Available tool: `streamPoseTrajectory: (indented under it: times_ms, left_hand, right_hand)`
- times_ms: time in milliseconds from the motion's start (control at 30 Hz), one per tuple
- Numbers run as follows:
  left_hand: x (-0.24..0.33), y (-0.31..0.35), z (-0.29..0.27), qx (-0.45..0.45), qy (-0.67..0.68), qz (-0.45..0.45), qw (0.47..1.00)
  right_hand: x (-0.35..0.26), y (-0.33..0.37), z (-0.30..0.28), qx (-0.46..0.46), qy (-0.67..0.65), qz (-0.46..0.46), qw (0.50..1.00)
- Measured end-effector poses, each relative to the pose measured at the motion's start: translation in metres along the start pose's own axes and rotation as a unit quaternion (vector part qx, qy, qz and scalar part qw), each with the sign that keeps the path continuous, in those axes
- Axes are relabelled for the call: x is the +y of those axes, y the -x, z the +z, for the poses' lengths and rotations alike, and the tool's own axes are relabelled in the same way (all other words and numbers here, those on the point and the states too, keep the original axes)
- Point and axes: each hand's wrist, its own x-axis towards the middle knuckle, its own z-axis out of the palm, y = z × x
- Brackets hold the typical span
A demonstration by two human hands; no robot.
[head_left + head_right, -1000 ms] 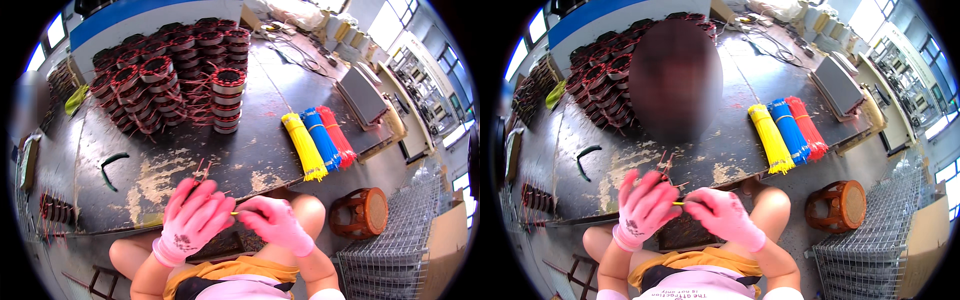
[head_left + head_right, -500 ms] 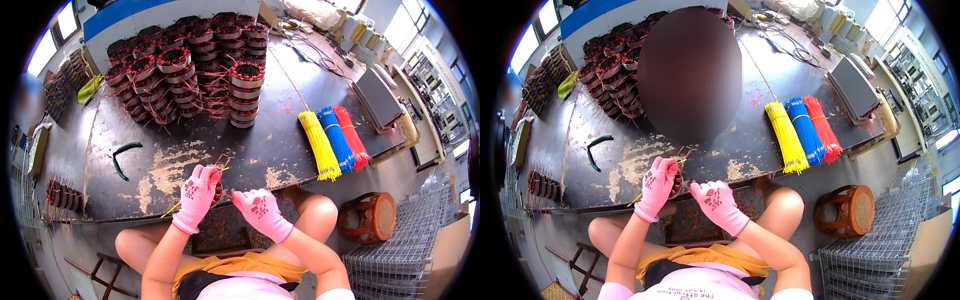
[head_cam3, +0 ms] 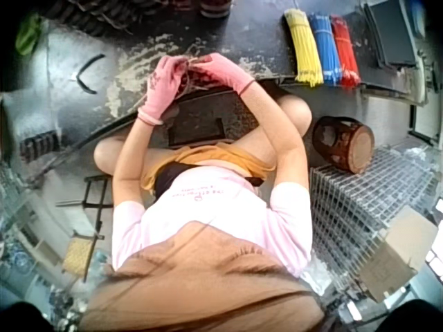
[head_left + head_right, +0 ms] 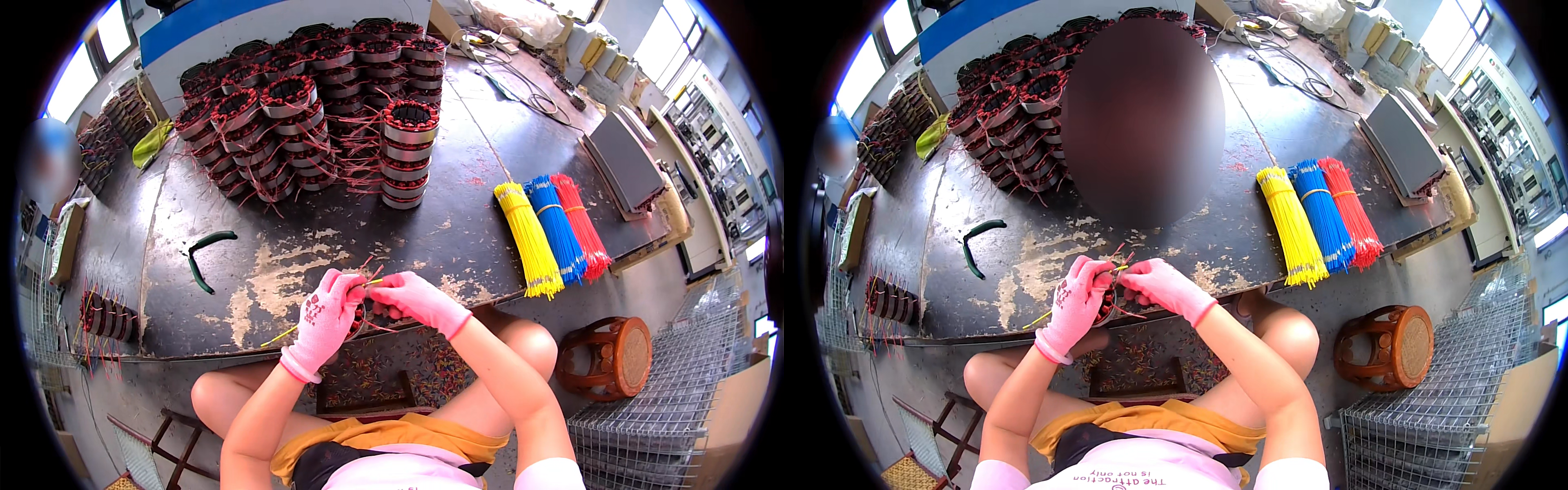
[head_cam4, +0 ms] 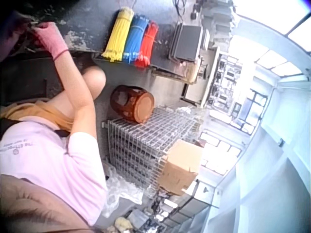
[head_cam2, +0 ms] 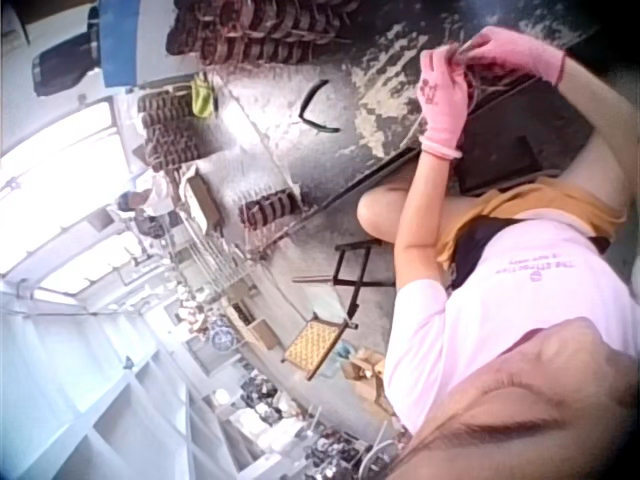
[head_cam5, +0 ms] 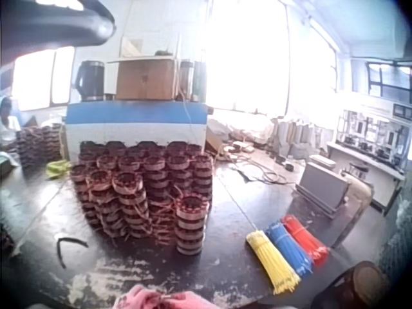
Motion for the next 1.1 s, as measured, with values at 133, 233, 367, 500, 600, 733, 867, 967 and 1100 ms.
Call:
streamPoseTrajectory:
  times_ms: [133,233,367,500,600,733,867,967,1100]
  left_hand:
    - [0.006,-0.002,-0.002,-0.013,-0.009,-0.015,1.0]
    - [0.003,0.001,-0.002,0.006,-0.02,-0.018,1.0]
    - [0.002,0.003,0.002,0.011,-0.001,-0.031,0.999]
    - [0.003,0.003,-0.001,-0.02,-0.029,-0.012,0.999]
    - [0.004,0.003,-0.003,-0.037,-0.05,0.0,0.998]
    - [0.004,0.002,-0.005,-0.051,-0.041,0.012,0.998]
    - [0.004,0.003,-0.007,-0.071,-0.049,0.025,0.996]
    - [0.008,-0.001,-0.004,-0.066,-0.082,0.03,0.994]
    - [0.018,-0.005,-0.014,-0.078,-0.142,0.076,0.984]
  right_hand:
    - [-0.001,-0.021,0.003,-0.003,0.008,-0.002,1.0]
    - [-0.001,-0.012,0.005,0.005,-0.016,0.018,1.0]
    - [0.023,0.019,0.019,0.072,-0.093,-0.052,0.992]
    - [0.029,0.036,0.038,0.244,0.206,-0.284,0.904]
    - [0.024,0.045,0.046,0.318,0.316,-0.35,0.823]
    - [0.017,0.045,0.036,0.296,0.32,-0.37,0.821]
    - [0.012,0.043,0.03,0.222,0.259,-0.282,0.897]
    - [0.01,0.042,0.024,0.221,0.269,-0.286,0.893]
    - [0.006,0.041,0.024,0.229,0.318,-0.348,0.852]
